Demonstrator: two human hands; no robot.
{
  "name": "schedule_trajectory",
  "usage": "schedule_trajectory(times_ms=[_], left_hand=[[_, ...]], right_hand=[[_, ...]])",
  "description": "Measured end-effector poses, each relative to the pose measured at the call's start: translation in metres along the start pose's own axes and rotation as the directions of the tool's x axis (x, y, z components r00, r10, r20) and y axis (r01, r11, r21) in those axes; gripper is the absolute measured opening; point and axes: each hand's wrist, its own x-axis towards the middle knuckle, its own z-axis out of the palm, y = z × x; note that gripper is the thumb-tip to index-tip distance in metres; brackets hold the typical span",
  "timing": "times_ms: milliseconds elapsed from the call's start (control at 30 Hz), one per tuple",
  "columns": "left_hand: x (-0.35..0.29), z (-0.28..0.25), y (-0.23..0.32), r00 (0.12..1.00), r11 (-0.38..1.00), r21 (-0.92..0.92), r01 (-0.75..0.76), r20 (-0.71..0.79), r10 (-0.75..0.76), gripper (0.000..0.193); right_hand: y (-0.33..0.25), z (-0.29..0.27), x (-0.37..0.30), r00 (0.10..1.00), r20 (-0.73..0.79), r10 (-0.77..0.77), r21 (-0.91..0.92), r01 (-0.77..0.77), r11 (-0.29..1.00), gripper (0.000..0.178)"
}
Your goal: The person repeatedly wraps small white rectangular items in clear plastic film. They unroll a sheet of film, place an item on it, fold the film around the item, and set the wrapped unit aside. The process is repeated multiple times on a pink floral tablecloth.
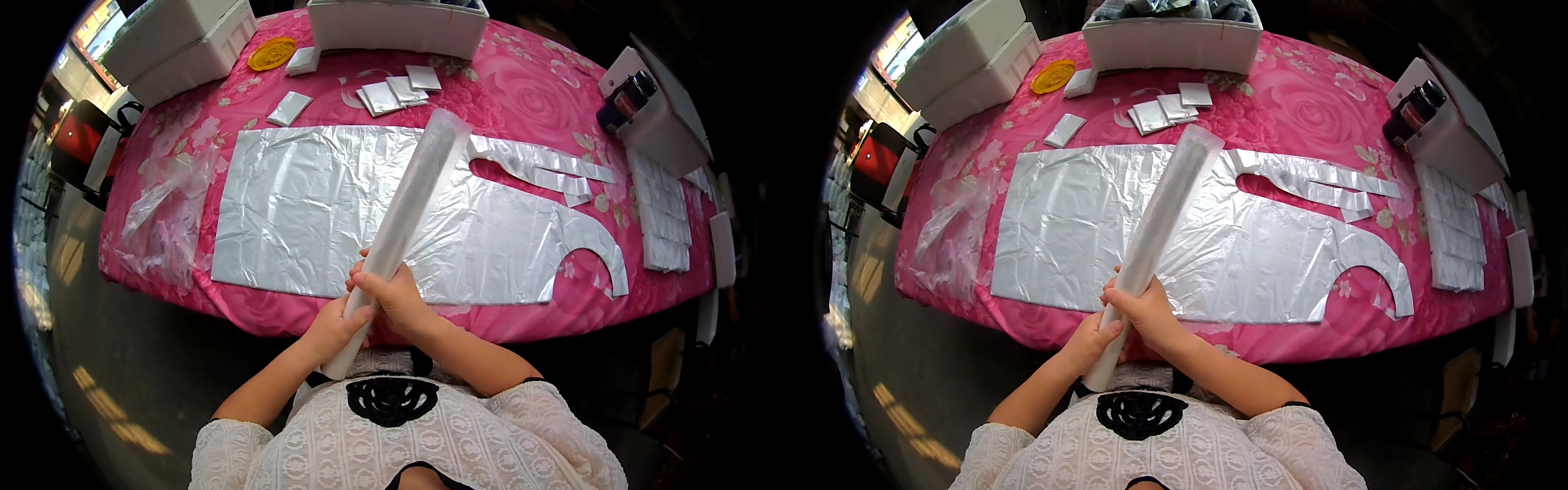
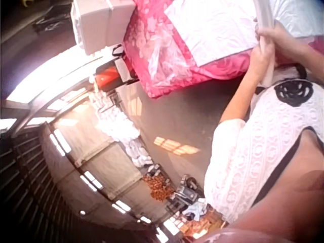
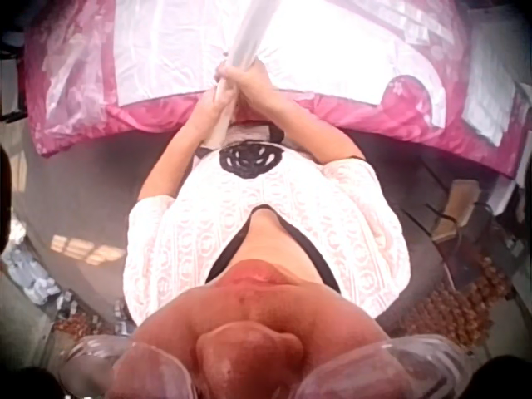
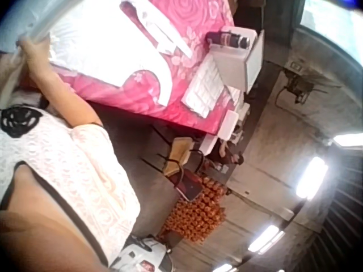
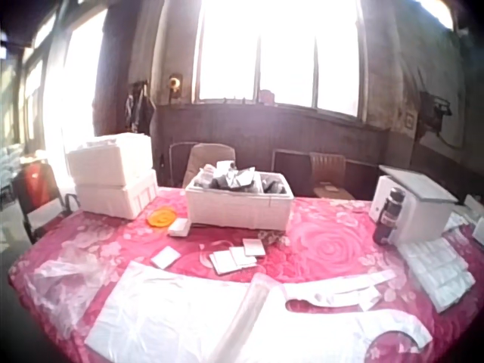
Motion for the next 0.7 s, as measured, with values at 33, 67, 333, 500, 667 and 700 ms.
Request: schedule_trajectory(times_ms=[33,67,333,500,667,700], left_hand=[[-0.001,-0.005,-0.001,0.997,0.998,-0.048,0.041,0.073,-0.037,0.042],[-0.005,-0.011,-0.002,0.987,0.992,-0.095,0.088,0.146,-0.073,0.042],[-0.037,-0.033,-0.028,0.911,0.939,-0.029,0.342,0.254,-0.324,0.061],[-0.041,-0.037,-0.041,0.914,0.94,-0.05,0.336,0.259,-0.313,0.064],[-0.041,-0.036,-0.041,0.912,0.939,-0.052,0.34,0.263,-0.316,0.066],[-0.041,-0.036,-0.041,0.91,0.938,-0.048,0.343,0.262,-0.32,0.067]], right_hand=[[-0.006,-0.002,0.005,1.0,-0.021,0.017,0.062,-0.016,0.998,0.057],[-0.013,-0.004,0.01,0.998,-0.042,0.039,0.125,-0.034,0.992,0.057],[-0.07,-0.099,0.062,0.845,-0.293,-0.449,-0.367,0.334,0.868,0.041],[-0.087,-0.113,0.053,0.964,-0.072,-0.257,-0.809,0.094,0.58,0.024],[-0.102,-0.107,0.043,0.993,-0.114,0.019,-0.738,-0.097,0.668,0.018],[-0.103,-0.108,0.042,0.992,-0.126,0.017,-0.701,-0.101,0.706,0.017]])
